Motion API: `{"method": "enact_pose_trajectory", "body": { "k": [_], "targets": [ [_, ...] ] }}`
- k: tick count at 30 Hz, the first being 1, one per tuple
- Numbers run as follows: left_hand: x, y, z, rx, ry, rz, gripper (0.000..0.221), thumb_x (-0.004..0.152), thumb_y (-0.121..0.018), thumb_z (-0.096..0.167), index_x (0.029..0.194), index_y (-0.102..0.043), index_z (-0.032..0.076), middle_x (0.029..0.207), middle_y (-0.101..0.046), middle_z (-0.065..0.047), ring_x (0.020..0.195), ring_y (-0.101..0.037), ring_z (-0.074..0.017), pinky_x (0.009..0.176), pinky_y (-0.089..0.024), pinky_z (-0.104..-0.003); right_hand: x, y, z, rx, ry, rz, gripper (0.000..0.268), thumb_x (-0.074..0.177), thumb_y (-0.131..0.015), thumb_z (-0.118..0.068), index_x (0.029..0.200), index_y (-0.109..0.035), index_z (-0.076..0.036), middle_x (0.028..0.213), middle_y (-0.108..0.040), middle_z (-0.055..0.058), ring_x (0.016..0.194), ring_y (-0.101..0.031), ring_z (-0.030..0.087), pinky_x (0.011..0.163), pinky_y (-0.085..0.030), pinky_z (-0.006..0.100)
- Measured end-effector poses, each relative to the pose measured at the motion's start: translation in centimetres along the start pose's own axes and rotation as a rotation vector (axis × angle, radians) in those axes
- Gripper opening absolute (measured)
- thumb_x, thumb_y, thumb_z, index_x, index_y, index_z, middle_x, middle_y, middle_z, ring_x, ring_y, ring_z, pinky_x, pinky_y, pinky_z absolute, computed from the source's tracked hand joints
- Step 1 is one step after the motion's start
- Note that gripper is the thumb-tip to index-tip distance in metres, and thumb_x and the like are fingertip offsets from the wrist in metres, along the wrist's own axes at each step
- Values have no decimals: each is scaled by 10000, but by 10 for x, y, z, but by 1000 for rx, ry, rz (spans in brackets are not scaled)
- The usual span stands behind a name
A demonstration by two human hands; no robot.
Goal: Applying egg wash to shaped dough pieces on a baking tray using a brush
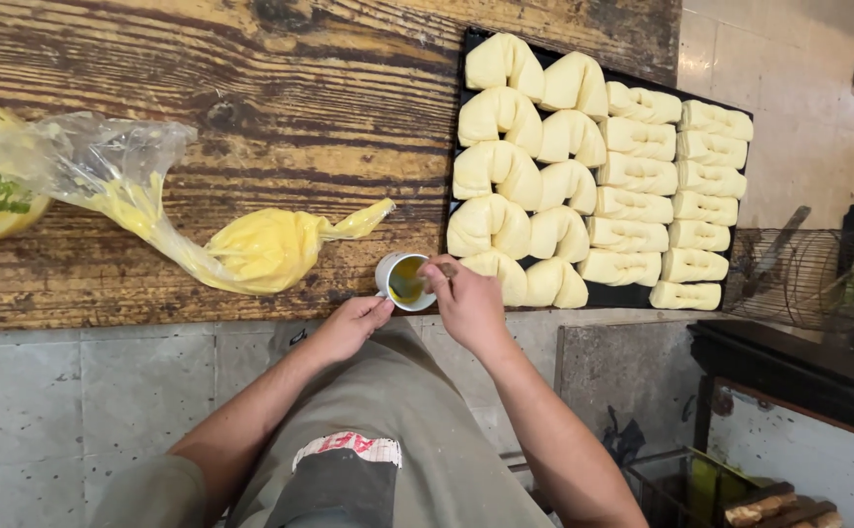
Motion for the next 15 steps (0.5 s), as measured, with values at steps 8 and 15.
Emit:
{"method": "enact_pose_trajectory", "body": {
  "k": [8,15],
  "targets": [
    [3,1,-6,0,4,0,465,1053,-558,376,652,-539,141,530,-482,-7,544,-499,-117,554,-421,-238,-1,4,-9,-61,9,78,277,1065,-477,-466,1128,-681,-290,851,-774,5,924,-736,323,886,-501,469],
    [4,0,-7,-2,-10,0,459,1048,-569,362,650,-544,134,532,-485,-16,550,-509,-132,559,-436,-250,-4,16,-22,-122,-66,60,299,1069,-466,-473,1138,-678,-273,882,-785,8,927,-737,318,953,-461,451]
  ]
}}
Point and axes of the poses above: each hand's wrist, its own x-axis towards the middle knuckle, its own y-axis out of the back of the hand, z = x × y, the point moved 3 cm from there along x, towards the middle knuckle
